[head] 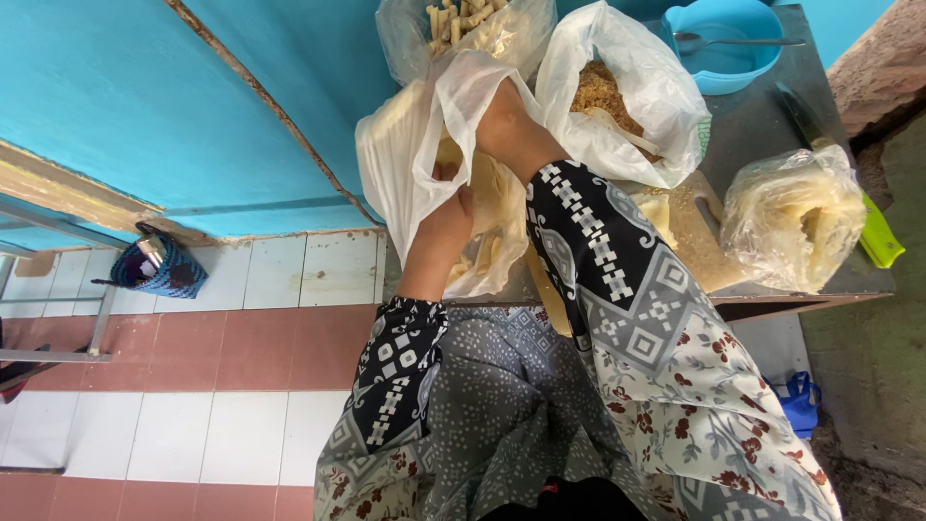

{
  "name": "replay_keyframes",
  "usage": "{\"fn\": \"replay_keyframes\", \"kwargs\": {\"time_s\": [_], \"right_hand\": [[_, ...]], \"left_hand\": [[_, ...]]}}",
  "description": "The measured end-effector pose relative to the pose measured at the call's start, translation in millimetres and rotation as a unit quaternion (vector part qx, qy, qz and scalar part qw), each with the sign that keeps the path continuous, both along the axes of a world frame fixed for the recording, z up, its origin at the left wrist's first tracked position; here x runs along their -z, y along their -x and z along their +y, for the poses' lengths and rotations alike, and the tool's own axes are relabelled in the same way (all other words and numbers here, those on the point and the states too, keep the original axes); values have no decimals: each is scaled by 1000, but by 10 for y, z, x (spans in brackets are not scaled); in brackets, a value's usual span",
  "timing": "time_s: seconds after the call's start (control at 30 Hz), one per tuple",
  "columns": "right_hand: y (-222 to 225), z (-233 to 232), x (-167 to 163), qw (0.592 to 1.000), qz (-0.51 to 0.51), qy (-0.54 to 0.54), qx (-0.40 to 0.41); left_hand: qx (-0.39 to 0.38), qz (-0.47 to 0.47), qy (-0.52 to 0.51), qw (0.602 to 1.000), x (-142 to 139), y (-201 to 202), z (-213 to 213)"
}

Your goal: The person sits at a small table and handles thin pastry sheets. They press a dough ball, cut a sheet with a knife, peel thin wrappers apart one at a time, fold and stack them on the cutting board, and tuck sheets into a plastic bag.

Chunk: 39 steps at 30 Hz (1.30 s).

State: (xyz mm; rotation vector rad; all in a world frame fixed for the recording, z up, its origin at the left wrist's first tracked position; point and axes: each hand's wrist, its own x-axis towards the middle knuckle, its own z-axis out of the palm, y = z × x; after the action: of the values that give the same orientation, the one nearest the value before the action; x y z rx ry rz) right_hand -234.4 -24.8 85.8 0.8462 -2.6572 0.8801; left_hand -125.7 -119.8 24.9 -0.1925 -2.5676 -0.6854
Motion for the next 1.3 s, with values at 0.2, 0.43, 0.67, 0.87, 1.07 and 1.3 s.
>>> {"fn": "replay_keyframes", "kwargs": {"time_s": [0.2,0.43,0.67,0.87,1.07,1.3], "right_hand": [[-110,45,-87,999,21,13,48],[-594,157,139,999,40,8,-1],[-1253,262,378,995,38,-7,-93],[-1622,305,501,994,-17,107,-24],[-2070,111,532,952,-31,306,10],[-2370,148,288,971,22,237,-31]], "left_hand": [[-36,-118,0,992,24,100,-25],[136,-160,-846,490,-26,39,-47],[267,-158,-901,303,160,-343,-108],[95,-193,-816,536,409,-585,-177],[120,-142,-852,490,632,-1029,55],[114,-105,-865,478,858,-1204,90]]}}
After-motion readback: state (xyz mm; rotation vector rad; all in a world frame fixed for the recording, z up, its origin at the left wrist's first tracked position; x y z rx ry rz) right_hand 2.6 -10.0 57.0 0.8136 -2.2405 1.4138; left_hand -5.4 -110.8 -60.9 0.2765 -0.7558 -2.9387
